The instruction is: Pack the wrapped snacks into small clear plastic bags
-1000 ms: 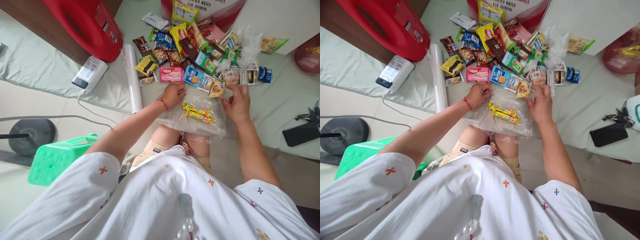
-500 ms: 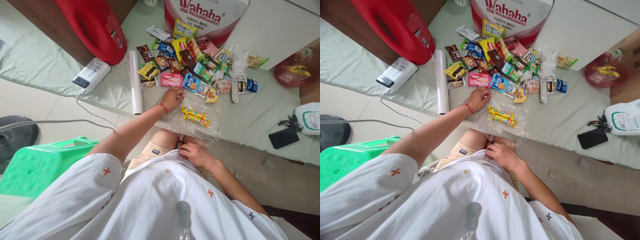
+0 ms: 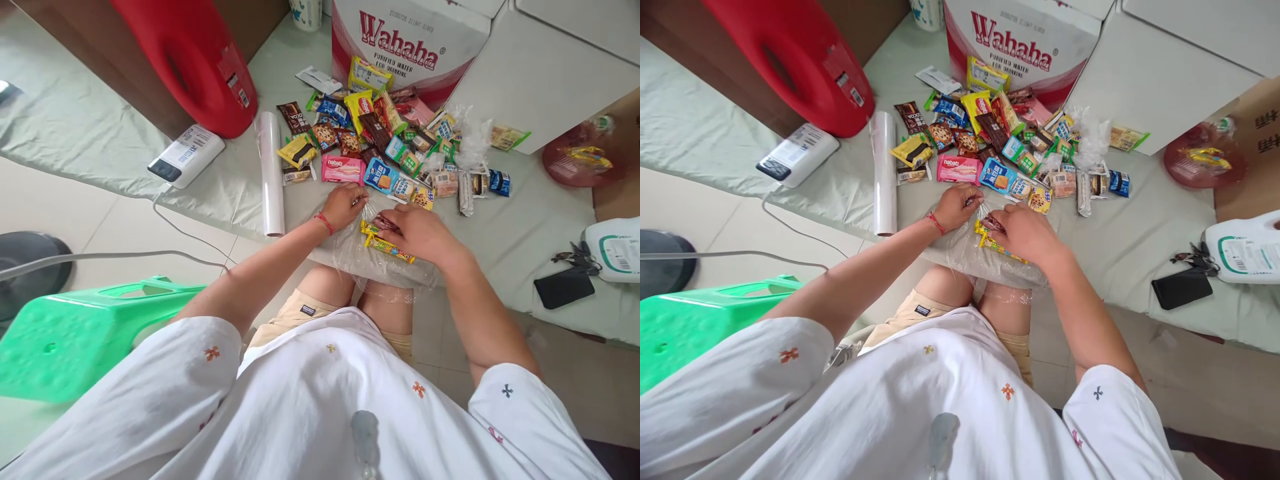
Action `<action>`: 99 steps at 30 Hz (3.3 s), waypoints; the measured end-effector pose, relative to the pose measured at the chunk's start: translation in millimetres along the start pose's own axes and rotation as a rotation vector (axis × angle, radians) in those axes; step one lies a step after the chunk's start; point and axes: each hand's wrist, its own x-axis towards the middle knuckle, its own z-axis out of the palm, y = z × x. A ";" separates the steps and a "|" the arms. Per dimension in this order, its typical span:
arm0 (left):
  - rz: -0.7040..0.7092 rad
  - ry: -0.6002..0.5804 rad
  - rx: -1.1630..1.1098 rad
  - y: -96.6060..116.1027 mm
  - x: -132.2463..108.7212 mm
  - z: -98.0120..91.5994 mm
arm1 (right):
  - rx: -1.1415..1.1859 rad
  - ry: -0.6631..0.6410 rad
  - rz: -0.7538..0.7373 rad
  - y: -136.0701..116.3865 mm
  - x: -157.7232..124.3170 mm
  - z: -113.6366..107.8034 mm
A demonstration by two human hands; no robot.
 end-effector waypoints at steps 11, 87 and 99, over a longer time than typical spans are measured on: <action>-0.002 0.036 -0.212 2.4 0.4 -8.0 | 0.199 0.183 0.184 63.6 16.4 49.7; 0.321 -0.229 -0.066 43.8 -59.7 -31.6 | 0.133 0.226 0.257 49.2 33.5 42.2; -0.249 0.237 0.044 72.7 -74.6 6.6 | 0.097 0.157 0.330 42.2 30.2 50.8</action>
